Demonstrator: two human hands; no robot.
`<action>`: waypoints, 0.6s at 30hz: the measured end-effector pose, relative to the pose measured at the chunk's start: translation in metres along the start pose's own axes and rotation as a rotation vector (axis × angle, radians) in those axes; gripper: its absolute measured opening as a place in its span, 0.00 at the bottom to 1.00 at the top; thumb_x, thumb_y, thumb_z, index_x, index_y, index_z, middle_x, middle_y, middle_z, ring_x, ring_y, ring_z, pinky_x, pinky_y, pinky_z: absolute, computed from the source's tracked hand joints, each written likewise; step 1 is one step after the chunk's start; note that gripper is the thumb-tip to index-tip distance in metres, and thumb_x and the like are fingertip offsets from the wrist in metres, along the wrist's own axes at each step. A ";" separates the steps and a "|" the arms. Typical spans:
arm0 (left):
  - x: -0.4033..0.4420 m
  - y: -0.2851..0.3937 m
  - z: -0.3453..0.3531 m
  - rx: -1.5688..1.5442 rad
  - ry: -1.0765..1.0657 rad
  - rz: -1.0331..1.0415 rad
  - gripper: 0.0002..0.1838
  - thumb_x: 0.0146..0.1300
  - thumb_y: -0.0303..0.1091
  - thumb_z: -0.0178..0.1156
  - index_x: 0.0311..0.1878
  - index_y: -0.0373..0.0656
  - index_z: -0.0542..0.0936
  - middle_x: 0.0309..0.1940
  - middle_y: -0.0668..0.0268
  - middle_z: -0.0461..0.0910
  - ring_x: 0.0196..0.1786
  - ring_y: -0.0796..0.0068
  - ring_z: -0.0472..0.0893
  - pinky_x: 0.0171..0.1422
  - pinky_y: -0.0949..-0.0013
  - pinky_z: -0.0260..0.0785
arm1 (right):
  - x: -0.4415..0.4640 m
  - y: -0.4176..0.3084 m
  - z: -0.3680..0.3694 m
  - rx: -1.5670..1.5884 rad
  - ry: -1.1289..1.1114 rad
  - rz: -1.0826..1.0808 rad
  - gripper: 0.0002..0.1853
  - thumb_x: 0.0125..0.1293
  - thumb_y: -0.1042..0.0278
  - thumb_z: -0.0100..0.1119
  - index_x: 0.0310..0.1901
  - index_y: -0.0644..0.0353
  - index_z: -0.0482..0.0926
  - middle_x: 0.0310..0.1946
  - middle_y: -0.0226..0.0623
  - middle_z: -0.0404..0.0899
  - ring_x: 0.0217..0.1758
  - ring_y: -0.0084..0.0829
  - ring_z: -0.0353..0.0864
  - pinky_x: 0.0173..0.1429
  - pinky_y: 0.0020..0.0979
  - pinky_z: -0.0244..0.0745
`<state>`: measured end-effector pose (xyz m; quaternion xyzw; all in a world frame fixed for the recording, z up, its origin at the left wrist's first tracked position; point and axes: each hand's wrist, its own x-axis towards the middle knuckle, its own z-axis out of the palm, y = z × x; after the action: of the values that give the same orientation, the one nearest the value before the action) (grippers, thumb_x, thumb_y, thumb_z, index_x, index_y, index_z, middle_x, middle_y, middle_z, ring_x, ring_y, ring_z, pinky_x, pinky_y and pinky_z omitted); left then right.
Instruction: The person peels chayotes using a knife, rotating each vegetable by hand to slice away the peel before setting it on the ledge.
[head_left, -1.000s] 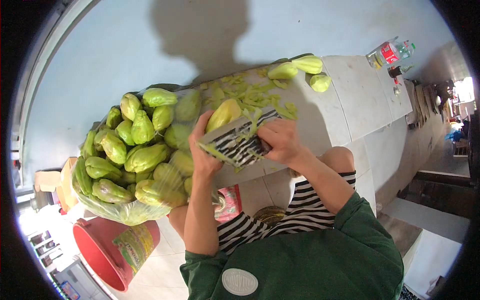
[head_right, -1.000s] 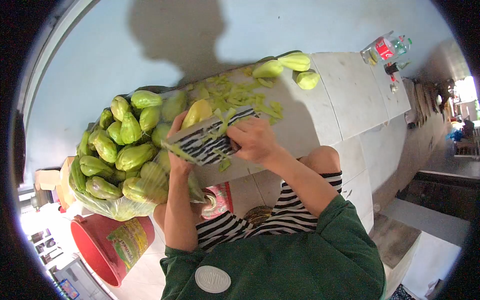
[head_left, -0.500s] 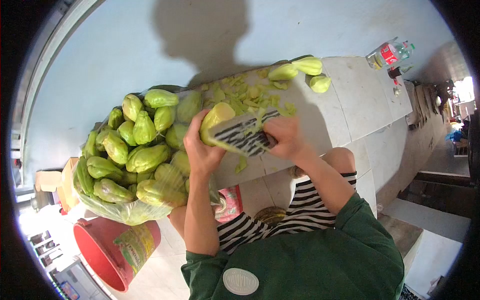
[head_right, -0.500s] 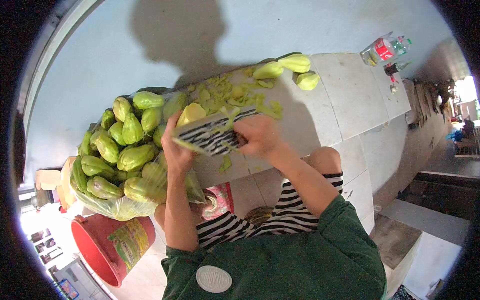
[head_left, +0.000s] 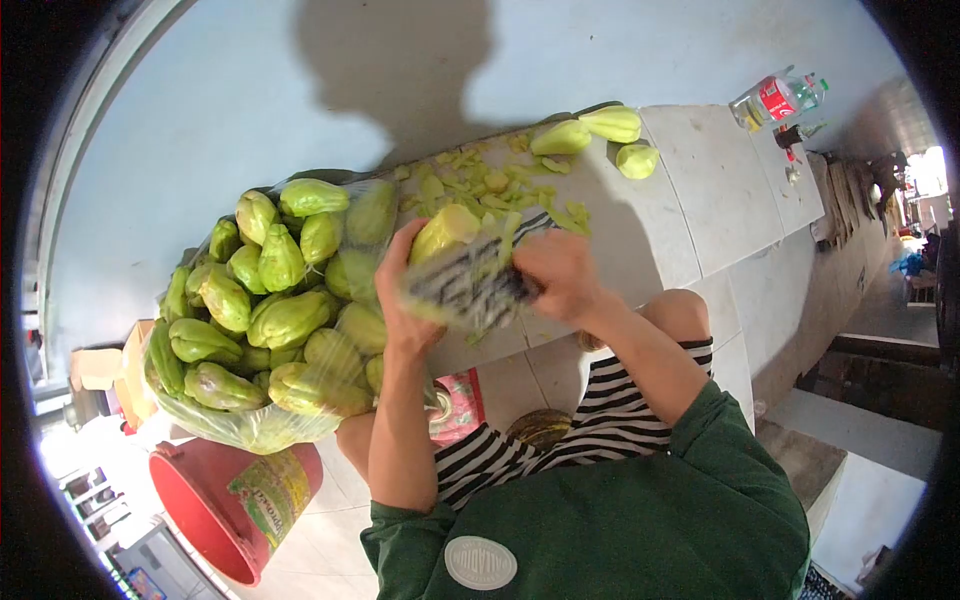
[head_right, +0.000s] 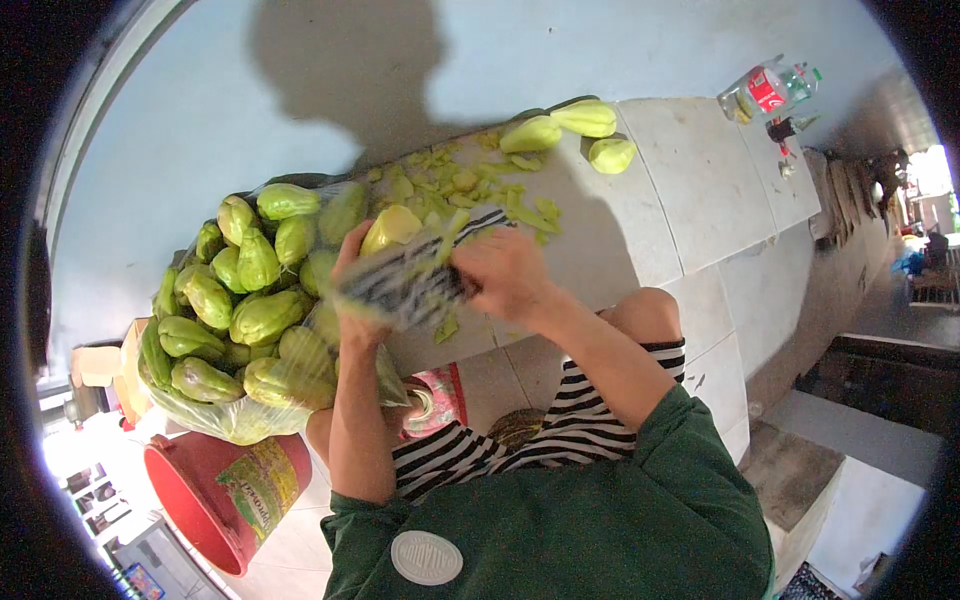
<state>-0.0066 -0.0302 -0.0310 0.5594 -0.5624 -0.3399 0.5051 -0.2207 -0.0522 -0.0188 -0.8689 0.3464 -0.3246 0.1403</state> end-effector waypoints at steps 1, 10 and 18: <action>-0.002 0.002 -0.001 0.009 -0.013 0.056 0.32 0.42 0.29 0.72 0.54 0.33 0.74 0.42 0.59 0.81 0.46 0.70 0.80 0.54 0.68 0.71 | 0.000 0.006 0.002 0.003 0.001 0.002 0.09 0.43 0.68 0.64 0.26 0.56 0.72 0.21 0.37 0.73 0.27 0.42 0.77 0.32 0.40 0.70; 0.002 0.014 -0.009 -0.022 0.037 0.086 0.32 0.42 0.29 0.71 0.54 0.33 0.74 0.43 0.57 0.82 0.46 0.69 0.81 0.54 0.68 0.72 | -0.001 0.005 0.001 0.033 0.028 0.193 0.12 0.44 0.68 0.66 0.24 0.61 0.71 0.18 0.40 0.70 0.23 0.43 0.73 0.27 0.38 0.65; 0.002 0.004 -0.001 0.090 0.086 0.021 0.30 0.46 0.31 0.70 0.55 0.34 0.75 0.43 0.55 0.82 0.47 0.69 0.81 0.55 0.67 0.72 | 0.006 -0.019 -0.006 -0.052 0.085 -0.168 0.11 0.40 0.64 0.62 0.22 0.54 0.69 0.18 0.31 0.68 0.24 0.36 0.75 0.30 0.37 0.69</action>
<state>-0.0065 -0.0316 -0.0267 0.5900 -0.5607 -0.2846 0.5066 -0.2116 -0.0424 -0.0027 -0.8836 0.2863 -0.3627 0.0751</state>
